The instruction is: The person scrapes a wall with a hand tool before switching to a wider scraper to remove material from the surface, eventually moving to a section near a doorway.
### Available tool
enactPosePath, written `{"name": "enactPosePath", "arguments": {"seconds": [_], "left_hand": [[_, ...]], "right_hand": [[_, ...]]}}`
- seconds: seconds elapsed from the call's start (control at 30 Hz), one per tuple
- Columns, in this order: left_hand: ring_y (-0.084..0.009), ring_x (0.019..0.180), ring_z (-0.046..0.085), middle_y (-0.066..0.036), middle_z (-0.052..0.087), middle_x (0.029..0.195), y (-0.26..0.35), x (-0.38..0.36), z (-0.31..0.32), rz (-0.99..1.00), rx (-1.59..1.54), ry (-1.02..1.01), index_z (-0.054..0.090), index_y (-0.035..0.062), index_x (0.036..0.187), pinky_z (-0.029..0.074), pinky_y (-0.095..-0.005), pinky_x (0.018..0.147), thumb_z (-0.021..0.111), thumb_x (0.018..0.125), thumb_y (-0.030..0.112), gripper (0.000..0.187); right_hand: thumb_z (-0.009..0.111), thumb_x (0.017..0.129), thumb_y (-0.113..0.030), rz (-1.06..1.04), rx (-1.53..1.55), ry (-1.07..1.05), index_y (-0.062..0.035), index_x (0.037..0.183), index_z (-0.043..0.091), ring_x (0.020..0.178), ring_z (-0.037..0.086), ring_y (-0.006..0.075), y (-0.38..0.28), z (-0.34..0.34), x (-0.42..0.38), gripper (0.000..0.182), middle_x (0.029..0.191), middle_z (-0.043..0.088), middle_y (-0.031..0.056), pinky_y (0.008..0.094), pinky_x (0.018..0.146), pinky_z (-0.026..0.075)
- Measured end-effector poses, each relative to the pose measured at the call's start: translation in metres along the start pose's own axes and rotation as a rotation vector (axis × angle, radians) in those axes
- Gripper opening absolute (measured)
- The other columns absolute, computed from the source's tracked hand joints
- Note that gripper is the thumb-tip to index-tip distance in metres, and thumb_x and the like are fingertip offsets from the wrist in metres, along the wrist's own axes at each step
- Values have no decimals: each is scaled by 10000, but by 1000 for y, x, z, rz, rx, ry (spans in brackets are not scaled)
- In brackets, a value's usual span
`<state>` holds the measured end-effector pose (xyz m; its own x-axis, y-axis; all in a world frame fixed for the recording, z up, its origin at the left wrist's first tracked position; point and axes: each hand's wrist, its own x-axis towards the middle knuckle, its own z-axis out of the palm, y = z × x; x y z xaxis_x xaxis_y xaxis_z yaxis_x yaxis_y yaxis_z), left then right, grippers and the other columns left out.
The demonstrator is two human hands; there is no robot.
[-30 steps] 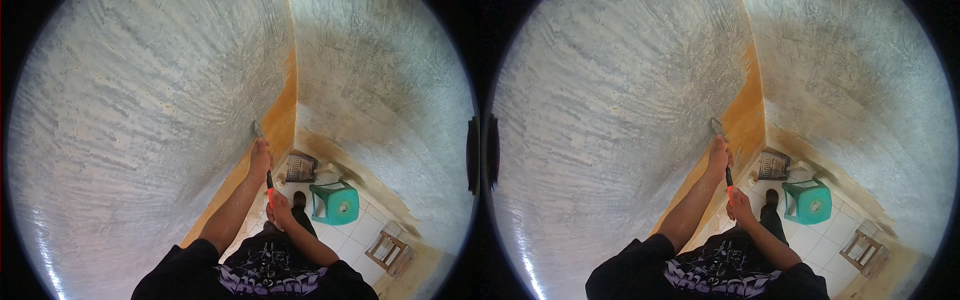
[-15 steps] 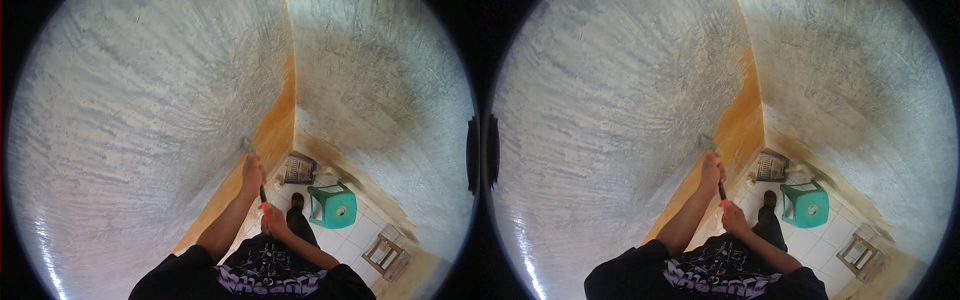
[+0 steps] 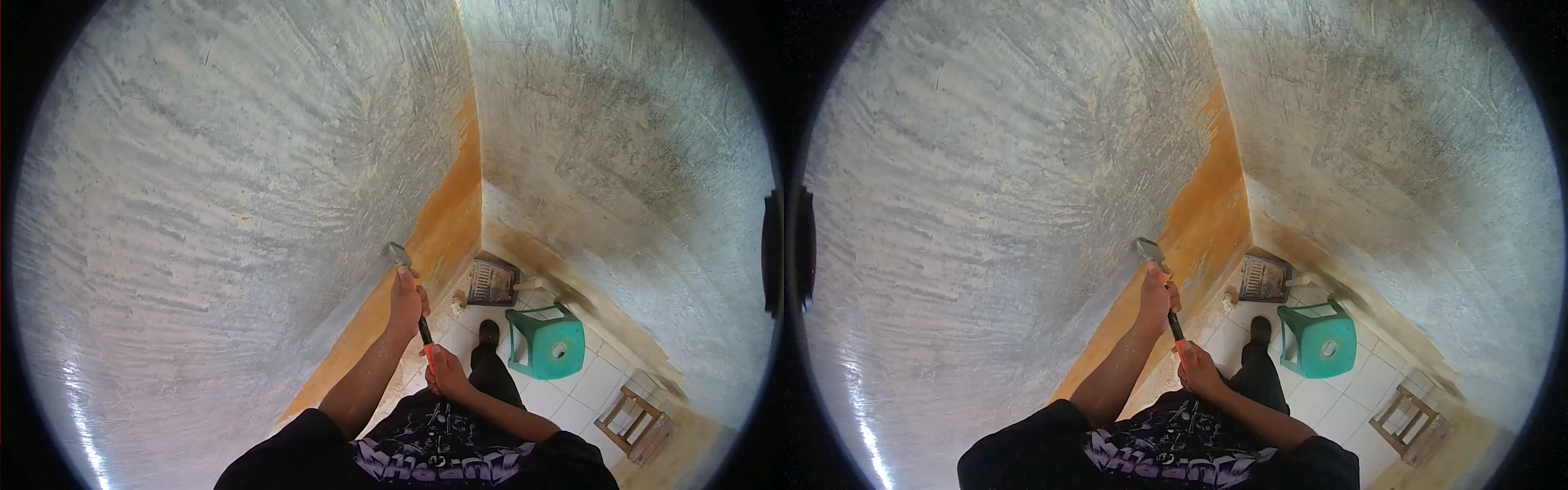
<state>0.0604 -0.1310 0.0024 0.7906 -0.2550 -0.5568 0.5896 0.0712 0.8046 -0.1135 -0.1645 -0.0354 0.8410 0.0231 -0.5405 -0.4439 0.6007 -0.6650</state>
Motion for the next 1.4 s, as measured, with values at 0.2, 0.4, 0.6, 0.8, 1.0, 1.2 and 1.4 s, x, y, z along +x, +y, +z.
{"name": "enactPosePath", "arguments": {"seconds": [0.2, 0.4, 0.6, 0.8, 1.0, 1.2, 1.4], "left_hand": [[-91, 399, 310, 31, 348, 545, 10, 53, 57, 175, 134, -88, 453, 140, 1017, 275, -272, 378, 369, 997, 605, 474], [-90, 398, 304, 40, 324, 542, 3, 0, 13, 68, 17, -6, 442, 123, 999, 283, -259, 391, 350, 1013, 578, 464], [-80, 398, 279, 42, 312, 549, 7, 35, 50, 118, 62, -19, 433, 152, 992, 263, -260, 383, 352, 1011, 583, 439], [-86, 413, 288, 44, 314, 553, 8, 9, 24, 17, -16, -6, 431, 142, 1002, 271, -259, 395, 352, 1015, 572, 437], [-82, 421, 294, 39, 305, 548, 13, 32, 50, 78, -31, -76, 433, 140, 1017, 278, -263, 401, 352, 1004, 596, 463], [-80, 440, 310, 28, 333, 575, 19, 26, 45, 78, 0, -87, 434, 136, 1021, 287, -269, 417, 340, 1012, 583, 457], [-96, 415, 289, 32, 314, 551, 17, 29, 57, 155, 6, -25, 428, 131, 1007, 282, -271, 407, 340, 1006, 597, 474]], "right_hand": [[324, 1040, -506, -46, 128, 92, -79, 1117, 534, 348, 362, 119, -28, -16, 26, 482, 509, 419, 18, 278, 333, 306], [334, 1040, -501, 23, 67, -41, -76, 1078, 542, 357, 377, 112, -2, -7, 2, 475, 536, 435, 15, 264, 342, 315], [368, 1032, -497, -21, 26, 70, -76, 1086, 554, 375, 372, 85, -36, -25, 16, 464, 537, 429, -8, 251, 363, 312], [330, 1033, -532, -49, -21, 25, -59, 1113, 545, 367, 395, 103, -13, -20, 13, 525, 525, 439, 20, 257, 344, 315], [339, 1046, -477, -62, 37, 44, -81, 1110, 548, 354, 363, 90, -42, -26, 17, 452, 519, 421, -2, 257, 346, 301], [349, 1037, -504, -53, -3, 49, -66, 1100, 539, 354, 361, 89, -48, -18, 11, 481, 520, 410, 1, 255, 344, 301], [370, 1030, -493, -79, -31, 48, -68, 1098, 544, 381, 407, 95, -45, -28, 13, 464, 532, 437, 6, 243, 363, 323]]}}
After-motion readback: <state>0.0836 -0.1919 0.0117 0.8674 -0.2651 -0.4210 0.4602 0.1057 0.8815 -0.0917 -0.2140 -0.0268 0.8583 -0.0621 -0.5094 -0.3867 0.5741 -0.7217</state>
